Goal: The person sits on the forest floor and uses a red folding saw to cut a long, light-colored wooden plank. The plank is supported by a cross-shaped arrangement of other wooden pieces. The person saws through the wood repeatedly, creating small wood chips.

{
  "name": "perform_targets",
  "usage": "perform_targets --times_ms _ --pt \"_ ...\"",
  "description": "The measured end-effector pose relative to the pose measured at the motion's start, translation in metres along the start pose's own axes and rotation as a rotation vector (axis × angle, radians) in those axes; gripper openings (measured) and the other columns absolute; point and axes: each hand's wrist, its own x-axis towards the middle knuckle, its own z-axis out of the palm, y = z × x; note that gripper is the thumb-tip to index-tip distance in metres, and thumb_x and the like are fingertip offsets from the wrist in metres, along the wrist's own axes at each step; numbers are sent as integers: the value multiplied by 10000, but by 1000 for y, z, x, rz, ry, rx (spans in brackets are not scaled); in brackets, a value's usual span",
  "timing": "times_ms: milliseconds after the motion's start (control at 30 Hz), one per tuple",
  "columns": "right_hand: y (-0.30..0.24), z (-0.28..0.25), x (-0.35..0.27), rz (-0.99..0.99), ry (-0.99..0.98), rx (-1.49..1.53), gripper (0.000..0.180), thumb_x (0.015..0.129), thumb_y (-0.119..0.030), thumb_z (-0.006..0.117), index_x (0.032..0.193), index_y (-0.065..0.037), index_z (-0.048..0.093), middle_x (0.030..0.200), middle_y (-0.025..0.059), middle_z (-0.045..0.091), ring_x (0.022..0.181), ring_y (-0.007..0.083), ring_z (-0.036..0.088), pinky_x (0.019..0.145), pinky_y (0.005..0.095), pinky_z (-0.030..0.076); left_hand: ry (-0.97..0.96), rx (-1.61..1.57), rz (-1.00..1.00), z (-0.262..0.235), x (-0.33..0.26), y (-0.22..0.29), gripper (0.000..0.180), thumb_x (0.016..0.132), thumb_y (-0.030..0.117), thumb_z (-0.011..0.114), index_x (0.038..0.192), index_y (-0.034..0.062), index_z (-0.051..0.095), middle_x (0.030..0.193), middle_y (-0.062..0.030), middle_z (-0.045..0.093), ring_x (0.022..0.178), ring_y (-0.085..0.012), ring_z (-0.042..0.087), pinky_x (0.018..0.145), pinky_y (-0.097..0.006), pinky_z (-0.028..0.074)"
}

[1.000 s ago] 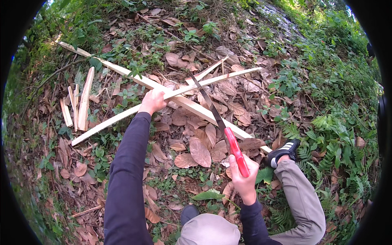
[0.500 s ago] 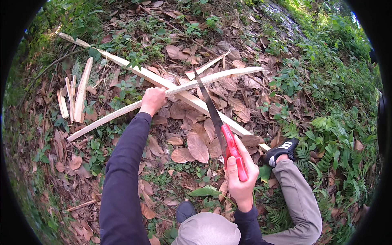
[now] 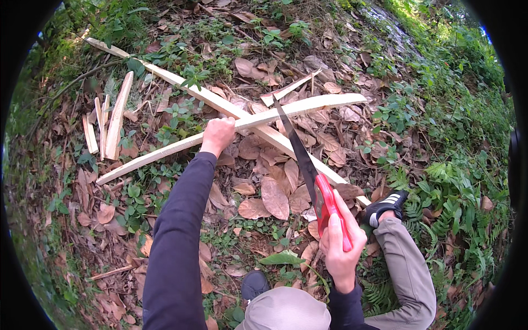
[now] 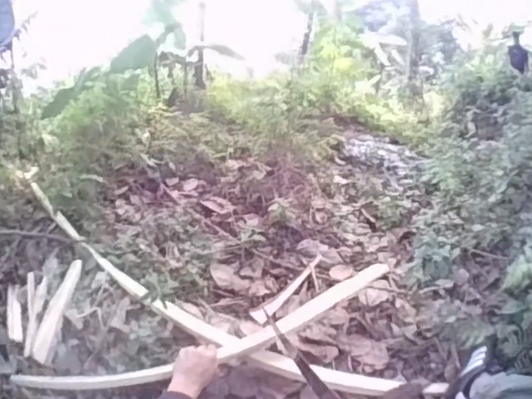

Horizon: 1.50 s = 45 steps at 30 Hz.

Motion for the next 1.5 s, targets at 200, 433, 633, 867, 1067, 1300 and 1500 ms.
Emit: perform_targets --times_ms 200,433,633,867,1067,1300,1500 --pt "-21 -7 16 25 -23 -24 413 1013 -65 541 1413 39 549 791 9 632 571 7 449 507 200 357 -90 -5 -23 -3 -3 -3 131 847 186 638 863 65 684 816 -146 733 767 -283 743 698 -398 594" --pt "-9 -8 29 -25 -18 -52 394 1027 -75 517 1400 48 559 753 -23 590 539 0 428 481 192 338 -96 -16 -7 -4 -3 -1 148 826 200 664 870 62 691 824 -145 732 768 -295 741 711 -400 596" --pt "-14 -14 8 -50 -4 -65 403 982 -40 566 1375 45 587 851 71 718 610 19 538 542 221 435 -58 -34 0 -3 -1 2 153 817 197 672 877 59 701 792 -148 724 755 -295 743 704 -410 598" --pt "-5 9 13 -36 11 -79 433 978 -43 561 1404 35 563 780 34 671 554 5 475 490 224 379 -101 -52 -18 -13 4 -5 136 803 195 687 826 65 721 801 -151 724 788 -306 736 735 -417 592" --pt "7 21 41 -155 53 -69 416 1005 -82 552 1405 31 567 978 88 738 621 8 508 552 194 418 -151 -88 -15 -16 10 -6 155 763 214 735 822 72 742 805 -155 732 787 -297 737 731 -409 593" --pt "-3 5 44 -11 12 31 392 1018 -86 544 1382 58 572 983 70 717 686 22 538 597 193 431 -229 -57 -109 -25 12 2 181 761 225 751 842 64 756 819 -140 743 812 -286 744 763 -405 600" --pt "-19 -5 19 10 -23 25 388 1005 -64 552 1370 66 577 1042 92 728 748 43 574 662 206 463 -163 -36 -56 -16 4 -2 165 762 216 736 849 76 750 805 -141 738 790 -290 741 735 -408 599"
